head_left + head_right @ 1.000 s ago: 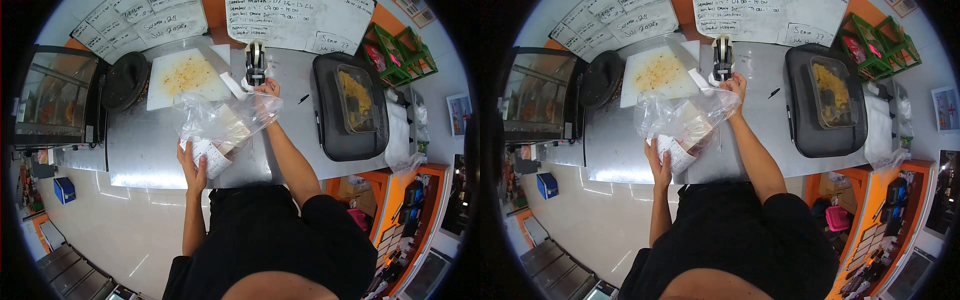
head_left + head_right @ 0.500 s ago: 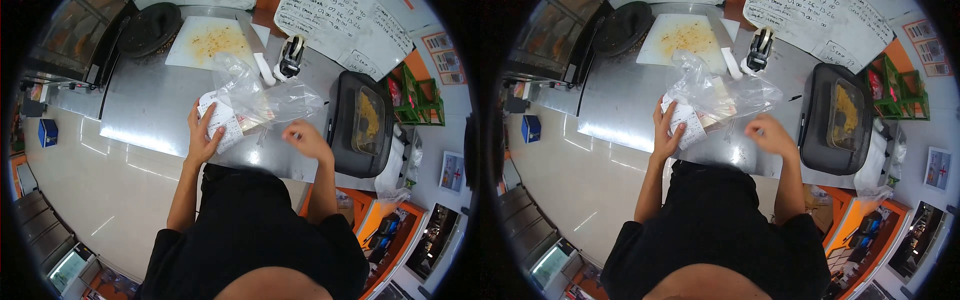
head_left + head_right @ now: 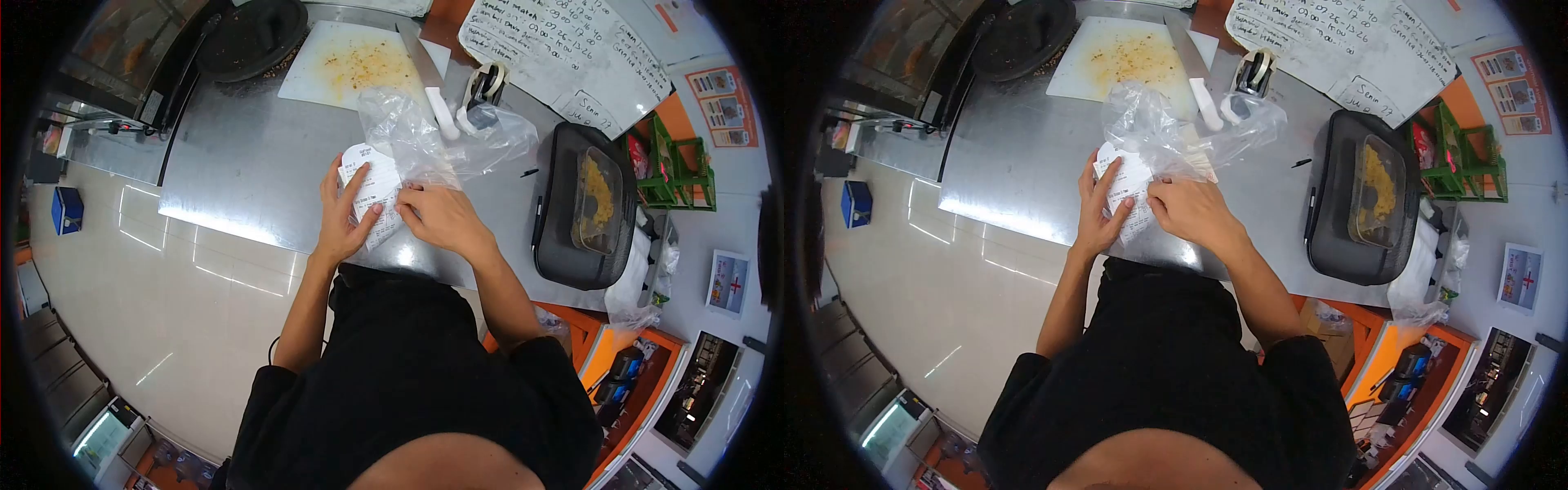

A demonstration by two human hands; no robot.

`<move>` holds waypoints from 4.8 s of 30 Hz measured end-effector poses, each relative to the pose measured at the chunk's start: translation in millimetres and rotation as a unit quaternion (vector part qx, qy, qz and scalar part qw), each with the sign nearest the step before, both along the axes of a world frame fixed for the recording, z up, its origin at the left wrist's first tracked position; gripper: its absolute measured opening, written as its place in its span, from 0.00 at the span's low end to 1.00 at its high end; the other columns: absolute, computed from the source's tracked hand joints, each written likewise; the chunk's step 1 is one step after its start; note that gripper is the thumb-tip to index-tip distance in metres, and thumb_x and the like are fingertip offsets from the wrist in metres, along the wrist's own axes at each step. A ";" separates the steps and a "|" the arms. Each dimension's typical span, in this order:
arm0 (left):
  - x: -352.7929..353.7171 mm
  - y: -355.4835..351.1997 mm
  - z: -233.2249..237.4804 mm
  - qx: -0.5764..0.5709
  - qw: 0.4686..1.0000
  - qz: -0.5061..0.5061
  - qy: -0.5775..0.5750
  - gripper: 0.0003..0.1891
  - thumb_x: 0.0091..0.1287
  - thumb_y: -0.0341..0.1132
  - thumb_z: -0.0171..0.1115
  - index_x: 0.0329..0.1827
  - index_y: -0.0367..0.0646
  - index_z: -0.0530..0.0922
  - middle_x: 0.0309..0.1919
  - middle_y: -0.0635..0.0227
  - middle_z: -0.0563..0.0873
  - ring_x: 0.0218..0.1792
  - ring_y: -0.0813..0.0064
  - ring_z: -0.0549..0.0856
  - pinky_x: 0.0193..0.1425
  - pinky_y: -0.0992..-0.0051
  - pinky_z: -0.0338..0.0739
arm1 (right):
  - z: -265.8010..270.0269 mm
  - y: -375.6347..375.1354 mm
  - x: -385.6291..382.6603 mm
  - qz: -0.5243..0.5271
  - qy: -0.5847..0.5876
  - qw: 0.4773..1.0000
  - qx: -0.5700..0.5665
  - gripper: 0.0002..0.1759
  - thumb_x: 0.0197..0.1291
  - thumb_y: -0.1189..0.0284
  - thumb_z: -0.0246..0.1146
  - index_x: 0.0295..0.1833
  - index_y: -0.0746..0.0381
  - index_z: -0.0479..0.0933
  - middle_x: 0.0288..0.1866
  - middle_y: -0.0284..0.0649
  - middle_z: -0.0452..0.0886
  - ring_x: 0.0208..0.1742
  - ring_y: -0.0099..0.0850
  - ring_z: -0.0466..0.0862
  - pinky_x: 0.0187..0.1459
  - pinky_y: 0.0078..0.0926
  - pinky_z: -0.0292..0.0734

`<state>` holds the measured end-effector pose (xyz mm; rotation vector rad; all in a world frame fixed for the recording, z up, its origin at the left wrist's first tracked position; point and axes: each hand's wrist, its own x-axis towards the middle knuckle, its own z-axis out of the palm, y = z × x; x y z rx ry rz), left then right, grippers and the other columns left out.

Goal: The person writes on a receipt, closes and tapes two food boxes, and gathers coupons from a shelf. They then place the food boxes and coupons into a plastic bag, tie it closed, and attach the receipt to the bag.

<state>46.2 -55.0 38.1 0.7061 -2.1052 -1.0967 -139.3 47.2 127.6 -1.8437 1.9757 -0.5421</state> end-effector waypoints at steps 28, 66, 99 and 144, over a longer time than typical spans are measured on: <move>10.4 9.9 -1.9 0.100 0.995 -0.007 0.020 0.48 0.71 0.45 0.69 0.87 0.37 0.50 0.85 0.43 0.47 0.84 0.48 0.55 0.84 0.53 0.51 | -65.1 9.7 -168.0 -0.439 -0.153 0.872 -0.153 0.23 0.63 0.54 0.74 0.45 0.67 0.87 0.36 0.40 0.88 0.37 0.31 0.85 0.41 0.31 0.80; -314.8 52.0 -130.2 0.371 0.893 0.138 0.216 0.23 0.81 0.48 0.57 0.65 0.38 0.80 0.52 0.62 0.86 0.52 0.72 0.85 0.59 0.71 0.78 | -154.1 5.0 -146.9 -0.467 -0.294 0.801 -0.232 0.09 0.56 0.69 0.73 0.34 0.65 0.87 0.54 0.50 0.81 0.59 0.44 0.81 0.61 0.39 0.77; 6.1 122.1 102.2 0.112 0.898 0.267 0.331 0.03 0.75 0.26 0.63 0.45 0.36 0.78 0.52 0.61 0.79 0.40 0.81 0.78 0.47 0.79 0.76 | 69.0 67.3 49.9 0.013 -0.281 0.945 -0.165 0.07 0.61 0.81 0.73 0.45 0.68 0.86 0.37 0.41 0.87 0.30 0.28 0.84 0.32 0.25 0.78; 29.4 44.7 -55.5 0.518 0.814 0.199 0.170 0.11 0.74 0.36 0.72 0.35 0.42 0.80 0.29 0.84 0.77 0.33 0.91 0.72 0.38 0.83 0.65 | -19.6 21.6 49.8 -0.395 -0.088 0.912 -0.068 0.16 0.59 0.73 0.79 0.29 0.63 0.76 0.20 0.30 0.75 0.21 0.18 0.71 0.25 0.21 0.68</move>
